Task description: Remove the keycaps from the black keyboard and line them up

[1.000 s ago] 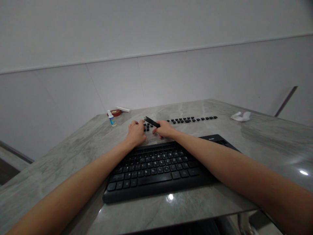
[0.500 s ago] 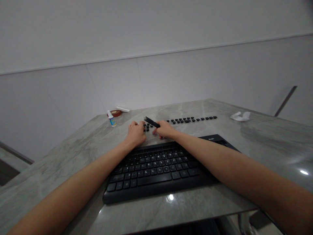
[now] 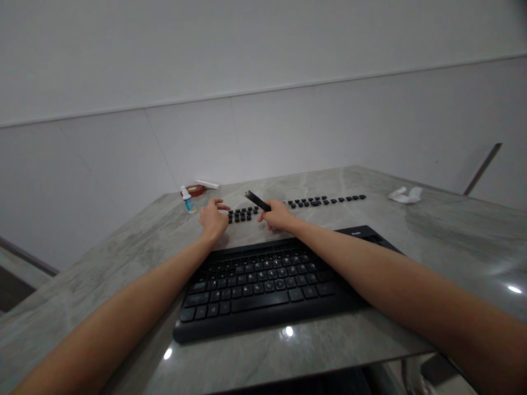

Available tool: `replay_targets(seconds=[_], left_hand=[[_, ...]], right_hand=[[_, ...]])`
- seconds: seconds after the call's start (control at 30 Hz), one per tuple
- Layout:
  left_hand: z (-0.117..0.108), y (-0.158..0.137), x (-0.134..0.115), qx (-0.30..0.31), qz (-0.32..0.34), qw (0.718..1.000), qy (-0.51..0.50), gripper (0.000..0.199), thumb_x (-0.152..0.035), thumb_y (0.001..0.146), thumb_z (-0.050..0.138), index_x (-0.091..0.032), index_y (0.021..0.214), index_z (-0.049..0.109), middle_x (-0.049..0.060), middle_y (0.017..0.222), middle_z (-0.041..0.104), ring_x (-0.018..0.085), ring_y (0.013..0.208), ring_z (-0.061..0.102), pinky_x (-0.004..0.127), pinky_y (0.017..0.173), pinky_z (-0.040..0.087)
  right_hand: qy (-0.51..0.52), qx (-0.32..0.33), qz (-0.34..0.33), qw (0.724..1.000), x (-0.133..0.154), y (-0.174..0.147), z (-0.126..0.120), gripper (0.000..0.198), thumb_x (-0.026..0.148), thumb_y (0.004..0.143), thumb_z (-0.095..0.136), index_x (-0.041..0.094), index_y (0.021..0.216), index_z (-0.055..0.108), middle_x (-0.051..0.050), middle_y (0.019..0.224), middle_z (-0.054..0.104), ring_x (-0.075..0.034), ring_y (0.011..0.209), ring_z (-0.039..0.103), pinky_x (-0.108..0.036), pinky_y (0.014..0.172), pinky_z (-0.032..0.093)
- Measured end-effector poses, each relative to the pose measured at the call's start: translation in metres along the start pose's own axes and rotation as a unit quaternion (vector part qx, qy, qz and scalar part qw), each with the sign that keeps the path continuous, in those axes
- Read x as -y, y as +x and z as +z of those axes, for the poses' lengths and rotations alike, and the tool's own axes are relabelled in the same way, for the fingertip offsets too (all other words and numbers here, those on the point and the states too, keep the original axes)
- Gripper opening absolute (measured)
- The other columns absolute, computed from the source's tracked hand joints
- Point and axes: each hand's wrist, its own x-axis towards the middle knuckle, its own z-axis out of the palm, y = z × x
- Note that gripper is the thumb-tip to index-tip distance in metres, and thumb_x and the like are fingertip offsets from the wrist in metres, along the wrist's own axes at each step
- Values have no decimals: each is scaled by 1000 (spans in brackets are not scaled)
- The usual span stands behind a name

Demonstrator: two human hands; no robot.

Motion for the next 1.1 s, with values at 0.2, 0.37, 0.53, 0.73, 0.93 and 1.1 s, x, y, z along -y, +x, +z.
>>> replay_targets(seconds=[0.2, 0.37, 0.53, 0.73, 0.93, 1.1], left_hand=[[7, -4, -2, 22, 58, 997, 37, 47, -3, 73, 46, -21, 116, 57, 2, 103, 72, 30, 111, 49, 44, 89, 36], [12, -9, -6, 51, 130, 988, 68, 49, -2, 71, 48, -22, 114, 59, 3, 104, 71, 30, 106, 48, 45, 87, 36], [14, -9, -5, 63, 157, 982, 87, 50, -2, 70, 49, -21, 114, 60, 7, 101, 70, 31, 107, 49, 45, 87, 37], [15, -9, -5, 76, 167, 978, 99, 52, -3, 67, 50, -21, 115, 59, 7, 102, 69, 30, 109, 49, 44, 88, 37], [13, -11, -8, 93, 178, 974, 107, 56, -4, 68, 50, -20, 121, 55, 6, 107, 69, 31, 111, 47, 44, 89, 36], [12, -12, -10, 97, 183, 972, 111, 54, -5, 71, 50, -19, 123, 54, 7, 108, 70, 31, 111, 46, 45, 89, 36]], right_hand=[[6, -1, 4, 1000, 1, 0, 0, 19, 8, 72, 53, 15, 86, 64, -3, 80, 71, -7, 40, 55, -16, 36, 37], [8, 0, 8, 1000, 4, -2, 0, 20, 7, 73, 52, 15, 87, 64, -3, 83, 71, -6, 39, 53, -16, 36, 37], [7, 2, 11, 1000, 5, -4, -1, 18, 7, 73, 54, 15, 87, 63, -2, 82, 71, -6, 38, 53, -15, 36, 36], [9, 3, 13, 1000, 6, -5, -1, 18, 8, 74, 55, 14, 89, 63, -3, 83, 71, -5, 38, 53, -15, 36, 35], [6, 3, 11, 1000, 7, -6, -2, 19, 7, 72, 54, 15, 86, 64, -2, 81, 71, -6, 38, 53, -16, 35, 35], [3, 1, 12, 1000, 6, -5, -1, 19, 8, 72, 55, 15, 88, 63, -2, 82, 71, -6, 38, 53, -16, 35, 36]])
